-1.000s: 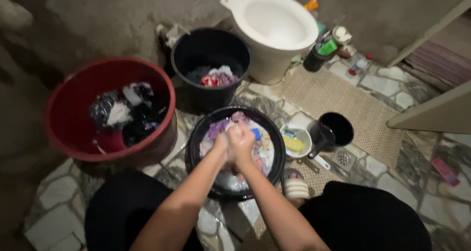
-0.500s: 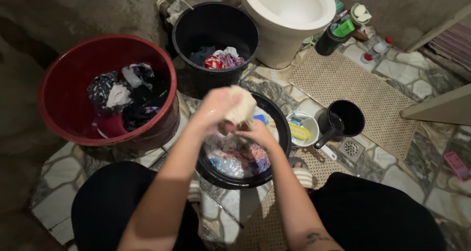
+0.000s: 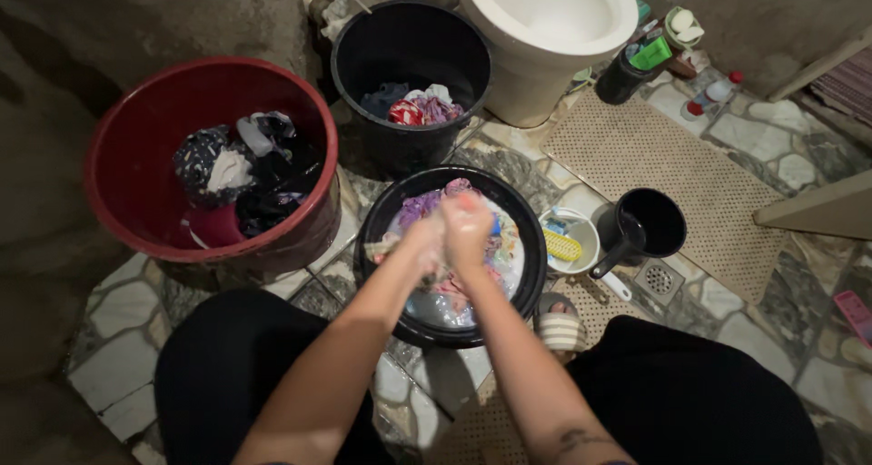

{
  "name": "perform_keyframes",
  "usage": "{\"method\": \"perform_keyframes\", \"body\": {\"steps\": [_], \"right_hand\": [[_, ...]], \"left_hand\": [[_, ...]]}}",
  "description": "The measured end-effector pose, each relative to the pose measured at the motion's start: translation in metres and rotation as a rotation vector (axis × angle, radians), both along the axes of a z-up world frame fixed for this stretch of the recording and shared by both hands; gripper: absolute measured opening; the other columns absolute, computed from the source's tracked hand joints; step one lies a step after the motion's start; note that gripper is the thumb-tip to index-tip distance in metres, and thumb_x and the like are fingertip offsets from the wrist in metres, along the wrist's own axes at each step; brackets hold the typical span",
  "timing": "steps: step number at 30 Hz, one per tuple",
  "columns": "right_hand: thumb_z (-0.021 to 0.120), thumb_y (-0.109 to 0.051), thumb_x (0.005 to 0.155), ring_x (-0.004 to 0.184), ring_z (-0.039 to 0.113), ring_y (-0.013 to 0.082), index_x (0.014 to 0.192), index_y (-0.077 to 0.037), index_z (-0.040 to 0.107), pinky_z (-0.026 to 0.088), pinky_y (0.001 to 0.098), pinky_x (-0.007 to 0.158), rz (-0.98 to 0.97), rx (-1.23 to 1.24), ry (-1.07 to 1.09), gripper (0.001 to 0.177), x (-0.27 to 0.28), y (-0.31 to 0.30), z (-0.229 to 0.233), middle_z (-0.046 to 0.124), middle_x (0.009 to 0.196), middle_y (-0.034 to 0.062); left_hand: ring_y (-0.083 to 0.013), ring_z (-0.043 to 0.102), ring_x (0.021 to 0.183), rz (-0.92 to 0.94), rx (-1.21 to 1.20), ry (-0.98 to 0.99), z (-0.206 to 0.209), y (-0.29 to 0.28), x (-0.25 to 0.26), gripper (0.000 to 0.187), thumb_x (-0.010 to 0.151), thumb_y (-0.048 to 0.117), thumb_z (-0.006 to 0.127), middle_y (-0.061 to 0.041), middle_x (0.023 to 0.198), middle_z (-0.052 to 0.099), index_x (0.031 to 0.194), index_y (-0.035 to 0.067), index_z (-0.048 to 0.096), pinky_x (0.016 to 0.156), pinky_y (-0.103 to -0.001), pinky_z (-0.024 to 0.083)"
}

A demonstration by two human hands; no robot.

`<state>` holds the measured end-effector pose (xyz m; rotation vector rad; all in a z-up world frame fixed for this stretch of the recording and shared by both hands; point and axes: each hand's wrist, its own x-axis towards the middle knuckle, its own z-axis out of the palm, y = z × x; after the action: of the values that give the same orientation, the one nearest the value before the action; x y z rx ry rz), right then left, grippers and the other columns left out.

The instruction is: The person washes clothes by hand in a basin, rubbing soap onto a light-colored garment and scrubbing it against itself.

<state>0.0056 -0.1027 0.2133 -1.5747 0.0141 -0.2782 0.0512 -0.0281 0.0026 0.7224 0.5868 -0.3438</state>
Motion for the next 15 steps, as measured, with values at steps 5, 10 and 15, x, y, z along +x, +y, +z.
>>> {"method": "perform_keyframes", "body": {"steps": [5, 10, 15], "right_hand": [[0.068, -0.013, 0.079, 0.072, 0.061, 0.0132, 0.084, 0.0, 0.07, 0.052, 0.0298, 0.067, 0.08, 0.06, -0.002, 0.014, -0.003, 0.005, -0.064, 0.068, 0.077, 0.0049], [0.077, -0.026, 0.083, 0.082, 0.062, 0.0176, 0.099, 0.0, 0.065, 0.052, 0.031, 0.074, 0.011, -0.29, -0.106, 0.033, 0.027, -0.047, -0.084, 0.068, 0.09, 0.0075], [0.074, -0.033, 0.095, 0.078, 0.06, 0.0105, 0.1, -0.003, 0.07, 0.048, 0.0259, 0.069, 0.409, 0.063, 0.334, 0.031, 0.045, -0.073, -0.039, 0.067, 0.089, 0.0018]], "left_hand": [[-0.0245, 0.069, 0.069, 0.055, 0.003, 0.018, 0.056, 0.017, -0.028, 0.013, 0.089, 0.015, 0.067, -0.012, 0.084, 0.071, 0.095, 0.004, 0.072, 0.058, -0.039, 0.058], [-0.0217, 0.064, 0.062, -0.009, 0.035, 0.034, 0.124, 0.007, -0.031, 0.031, 0.097, 0.038, 0.06, -0.009, 0.078, 0.069, 0.095, 0.008, 0.069, 0.051, -0.037, 0.052], [-0.0233, 0.071, 0.079, 0.008, -0.15, -0.141, 0.18, 0.042, -0.013, 0.015, 0.094, 0.015, 0.066, -0.011, 0.089, 0.072, 0.097, 0.001, 0.067, 0.071, -0.036, 0.061]]}}
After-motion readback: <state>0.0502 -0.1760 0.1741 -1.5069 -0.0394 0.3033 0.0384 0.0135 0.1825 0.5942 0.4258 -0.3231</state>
